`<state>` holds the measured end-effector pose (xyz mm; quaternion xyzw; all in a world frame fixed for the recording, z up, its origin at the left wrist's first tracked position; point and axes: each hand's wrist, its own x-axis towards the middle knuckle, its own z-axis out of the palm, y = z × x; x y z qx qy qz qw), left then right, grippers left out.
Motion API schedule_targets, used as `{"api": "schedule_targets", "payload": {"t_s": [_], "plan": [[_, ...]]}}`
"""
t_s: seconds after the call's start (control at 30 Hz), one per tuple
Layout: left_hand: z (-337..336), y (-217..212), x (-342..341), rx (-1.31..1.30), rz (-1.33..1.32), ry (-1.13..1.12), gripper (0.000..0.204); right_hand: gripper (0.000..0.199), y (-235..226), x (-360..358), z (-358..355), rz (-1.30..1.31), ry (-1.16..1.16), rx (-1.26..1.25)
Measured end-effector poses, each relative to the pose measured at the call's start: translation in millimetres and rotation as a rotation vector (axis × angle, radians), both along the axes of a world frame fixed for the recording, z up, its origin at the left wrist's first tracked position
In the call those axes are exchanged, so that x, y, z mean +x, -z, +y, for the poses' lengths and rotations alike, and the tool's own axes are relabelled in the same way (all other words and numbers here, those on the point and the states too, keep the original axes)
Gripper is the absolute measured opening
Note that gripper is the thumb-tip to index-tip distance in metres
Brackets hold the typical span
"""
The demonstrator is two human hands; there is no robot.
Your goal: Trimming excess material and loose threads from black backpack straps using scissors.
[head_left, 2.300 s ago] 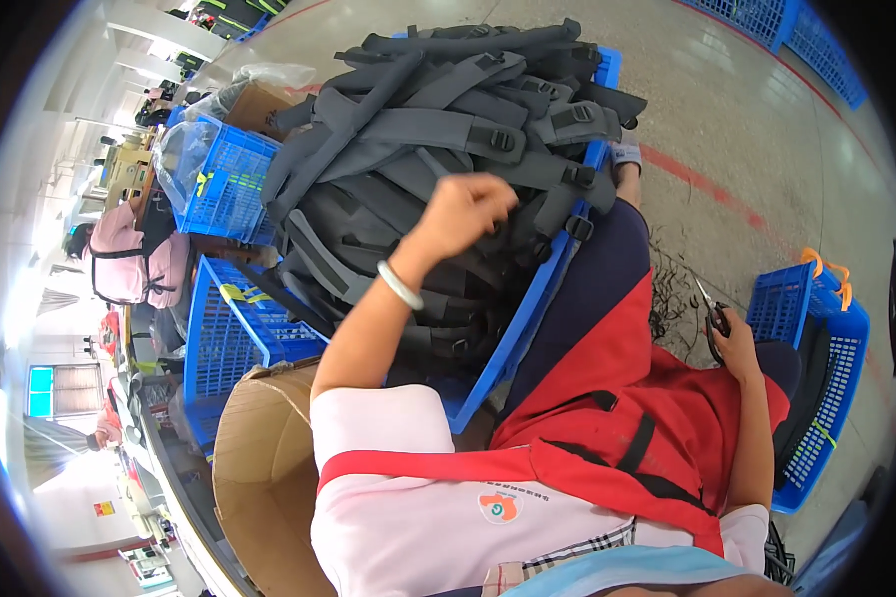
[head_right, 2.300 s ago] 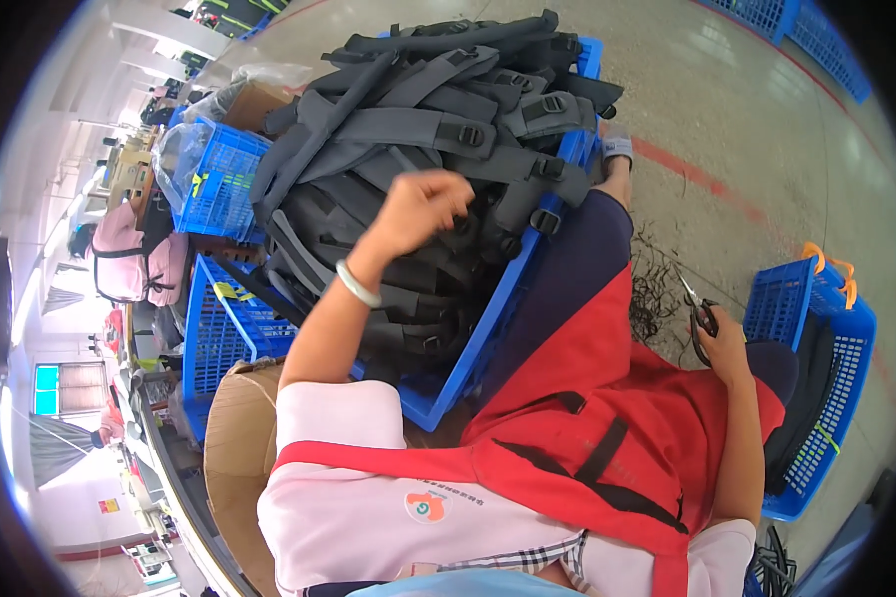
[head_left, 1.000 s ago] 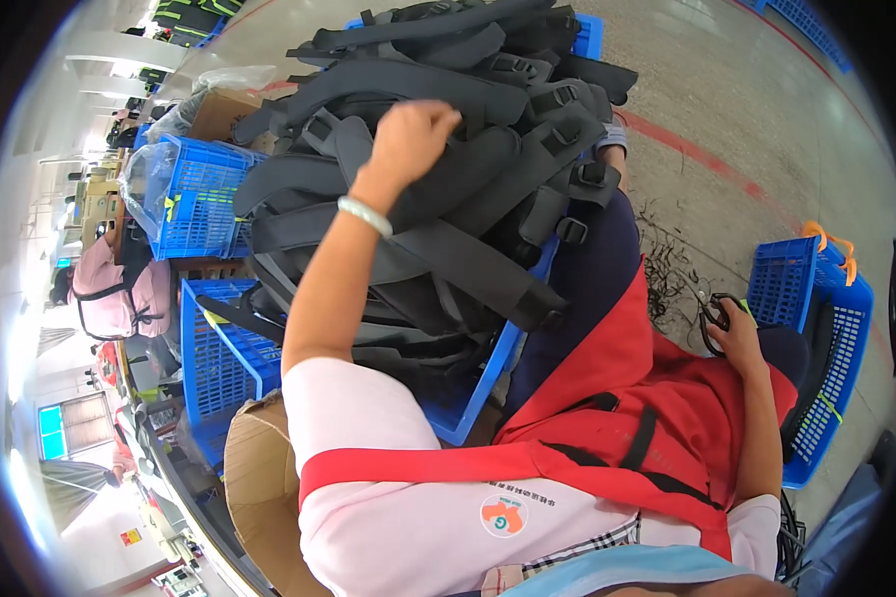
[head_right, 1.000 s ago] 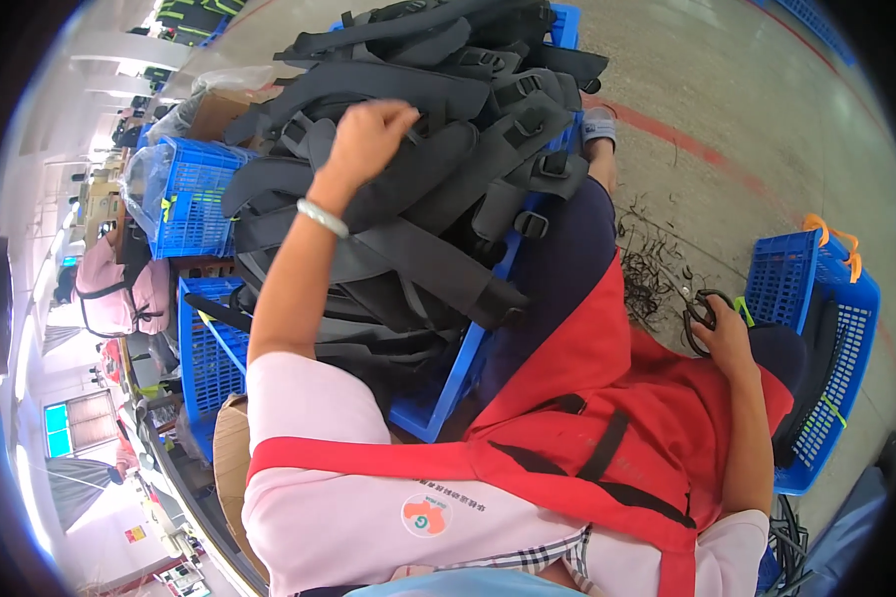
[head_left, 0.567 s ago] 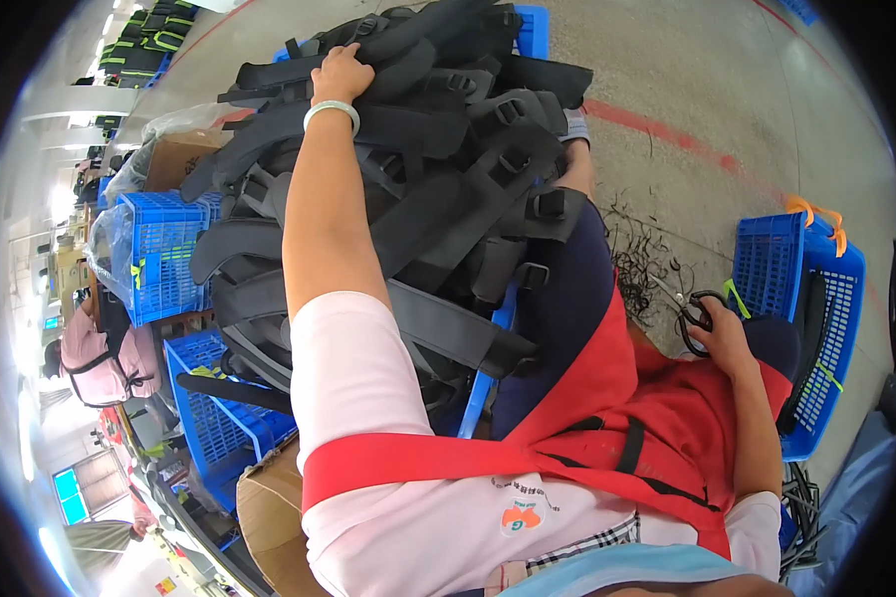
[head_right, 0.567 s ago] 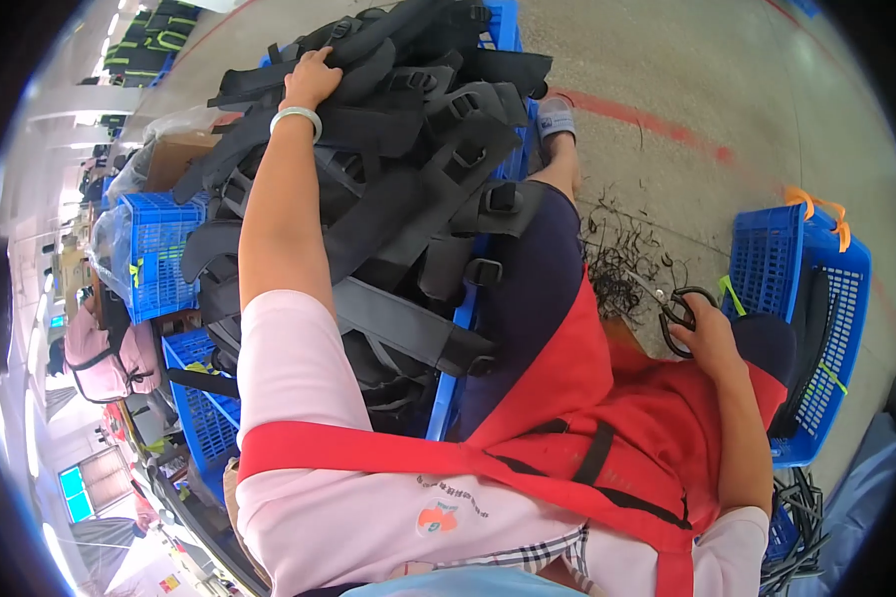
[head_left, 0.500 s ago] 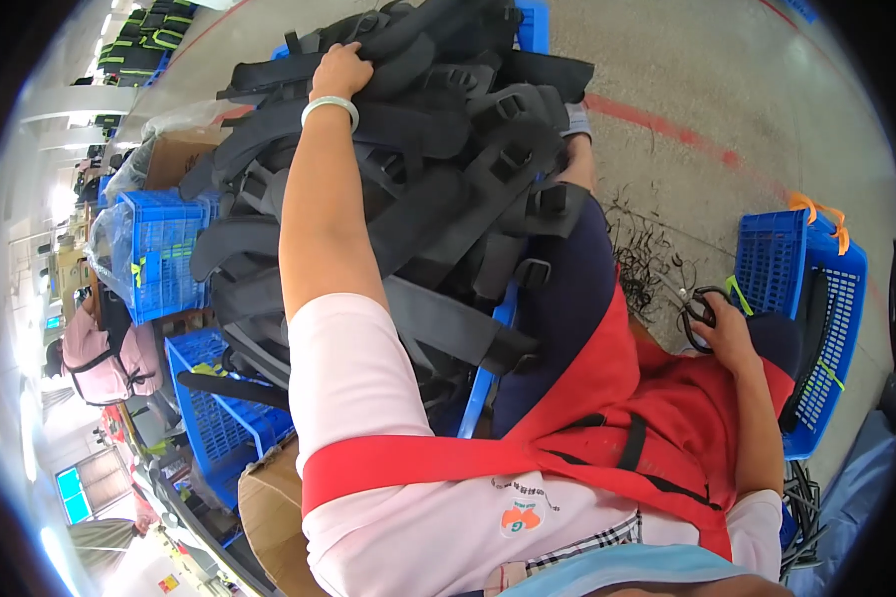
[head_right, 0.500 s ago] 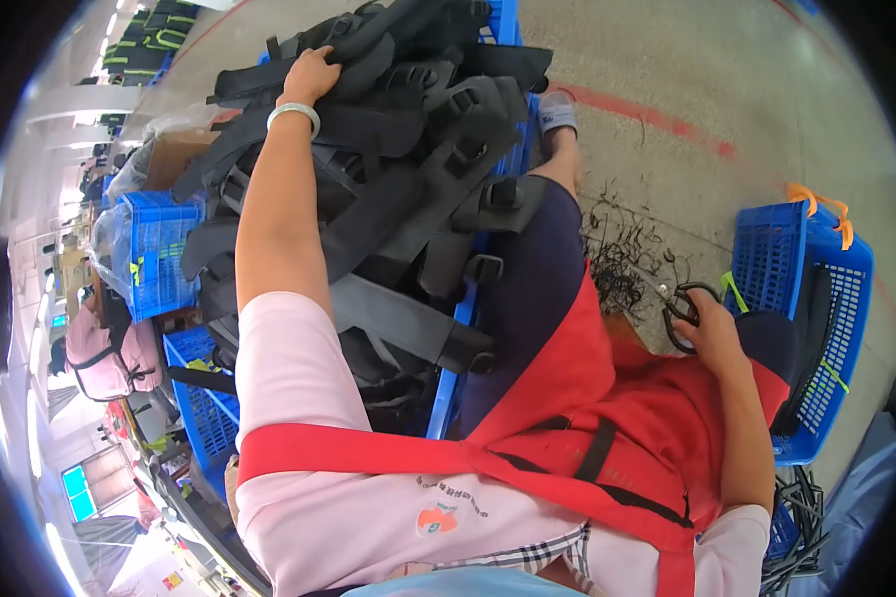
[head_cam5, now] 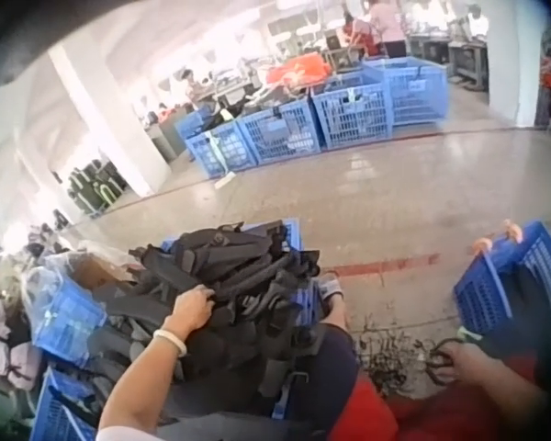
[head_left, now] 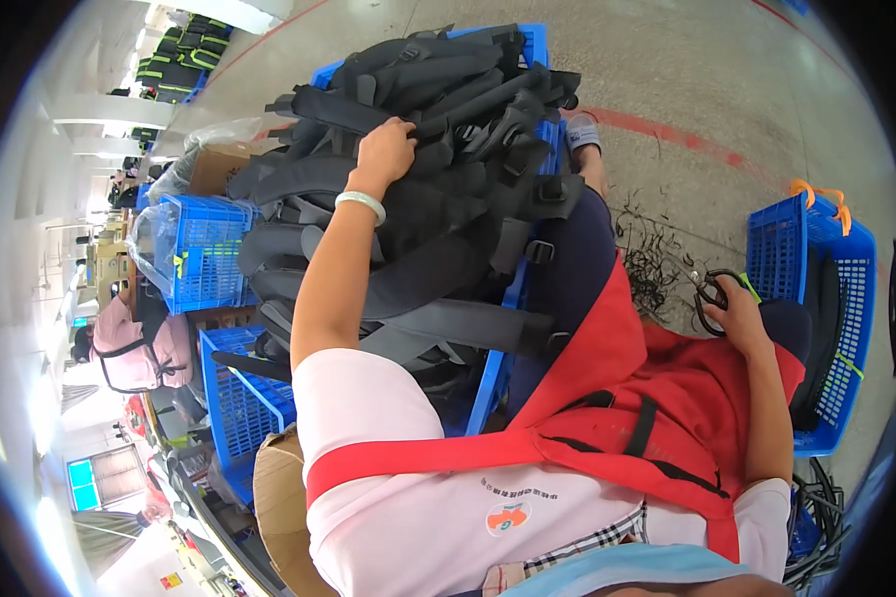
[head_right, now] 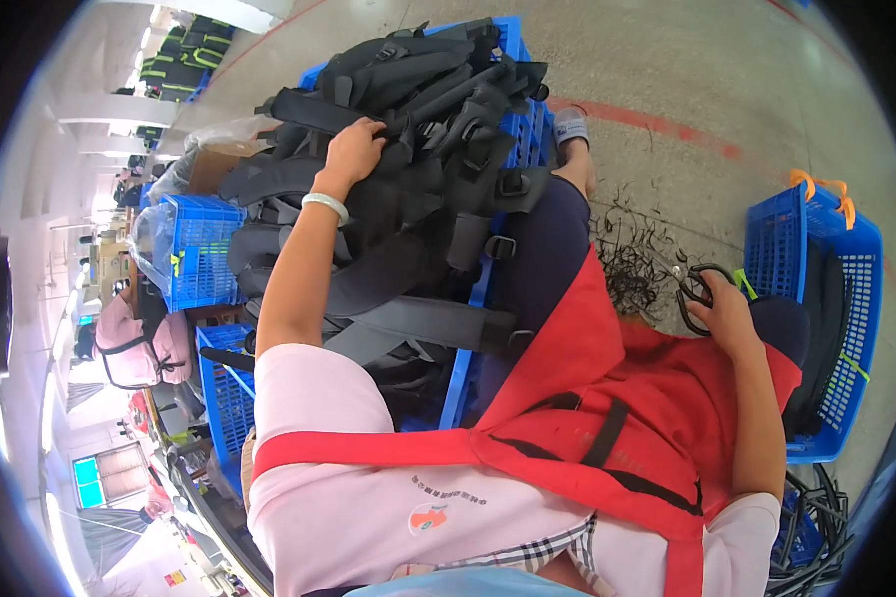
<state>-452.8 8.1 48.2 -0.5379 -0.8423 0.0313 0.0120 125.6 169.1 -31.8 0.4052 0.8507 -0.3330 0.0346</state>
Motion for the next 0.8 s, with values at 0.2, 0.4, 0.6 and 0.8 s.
{"api": "schedule_targets", "payload": {"t_s": [0.2, 0.4, 0.6, 0.8], "plan": [[24, -1, -1, -0.085, 0.010, -0.083, 0.035, 0.048, 2, 11, -1, 0.063, 0.009, 0.033], [33, -30, -12, 0.442, 0.402, 0.114, 0.018, 0.048, 7, 9, -7, 0.119, 0.003, 0.101], [31, -146, 45, 1.337, -0.239, 0.008, 0.028, 0.030, 6, 6, -4, 0.171, 0.207, 0.143], [-6, -186, 143, 1.151, -2.035, 0.885, 0.041, 0.024, -36, -19, -14, 0.462, 0.292, -0.193]]}}
